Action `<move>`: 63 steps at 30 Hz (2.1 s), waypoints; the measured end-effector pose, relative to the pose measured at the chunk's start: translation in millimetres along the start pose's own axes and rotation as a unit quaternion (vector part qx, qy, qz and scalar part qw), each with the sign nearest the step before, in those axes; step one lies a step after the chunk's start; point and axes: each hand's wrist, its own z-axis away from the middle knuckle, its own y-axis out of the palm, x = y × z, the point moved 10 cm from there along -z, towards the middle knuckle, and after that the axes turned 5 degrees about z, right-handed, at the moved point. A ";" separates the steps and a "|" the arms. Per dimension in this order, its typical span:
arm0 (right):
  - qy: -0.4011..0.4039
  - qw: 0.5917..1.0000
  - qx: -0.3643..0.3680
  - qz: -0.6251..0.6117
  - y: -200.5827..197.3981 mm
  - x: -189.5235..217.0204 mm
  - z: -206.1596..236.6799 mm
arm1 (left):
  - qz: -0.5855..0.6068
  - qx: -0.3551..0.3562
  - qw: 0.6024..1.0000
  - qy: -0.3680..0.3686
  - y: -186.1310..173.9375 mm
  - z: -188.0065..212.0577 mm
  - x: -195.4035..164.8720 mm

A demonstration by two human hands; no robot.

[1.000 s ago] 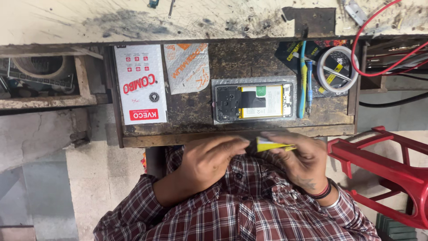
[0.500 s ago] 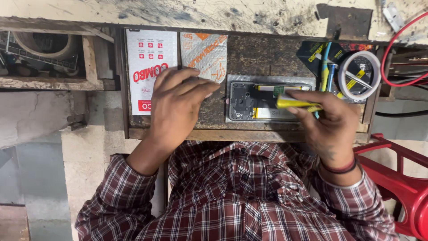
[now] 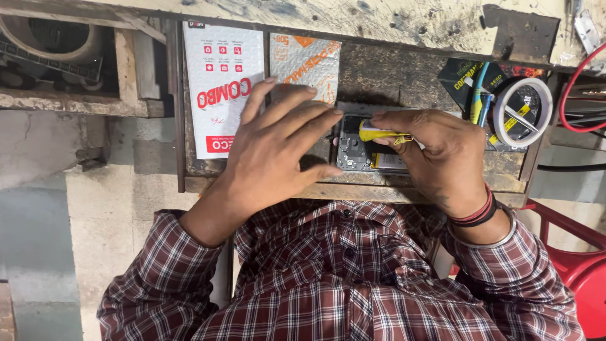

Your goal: The person uses a screwdriver to tighten screws on a smartphone chassis, then uses a yellow tool to press down internal components. They place a teal back cover onto the phone, align it, and remove it. Finally, they use a screwdriver to tighten screws on a small metal bracket.

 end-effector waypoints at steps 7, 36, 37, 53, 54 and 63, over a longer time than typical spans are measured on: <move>-0.011 1.000 0.016 0.023 4.1 1.1 -1.5 | -0.018 0.085 0.996 -0.006 20.7 -2.9 -2.9; -0.042 0.998 -0.015 0.048 0.5 5.4 -10.7 | -0.029 0.090 0.995 -0.013 23.9 -3.8 -4.3; -0.041 0.998 -0.017 0.048 -0.1 4.7 -11.0 | -0.028 0.086 0.996 -0.013 23.1 -4.4 -4.6; -0.030 0.996 -0.034 0.080 -9.1 -0.4 -1.2 | -0.015 0.083 0.996 -0.014 21.4 -4.7 -3.8; -0.027 0.996 -0.034 0.080 -10.1 -1.1 -0.2 | -0.016 0.087 0.996 -0.017 22.8 -5.1 -3.1; -0.025 0.993 -0.045 0.104 -16.8 -6.9 6.6 | -0.025 0.100 0.994 -0.025 23.6 -5.8 -1.3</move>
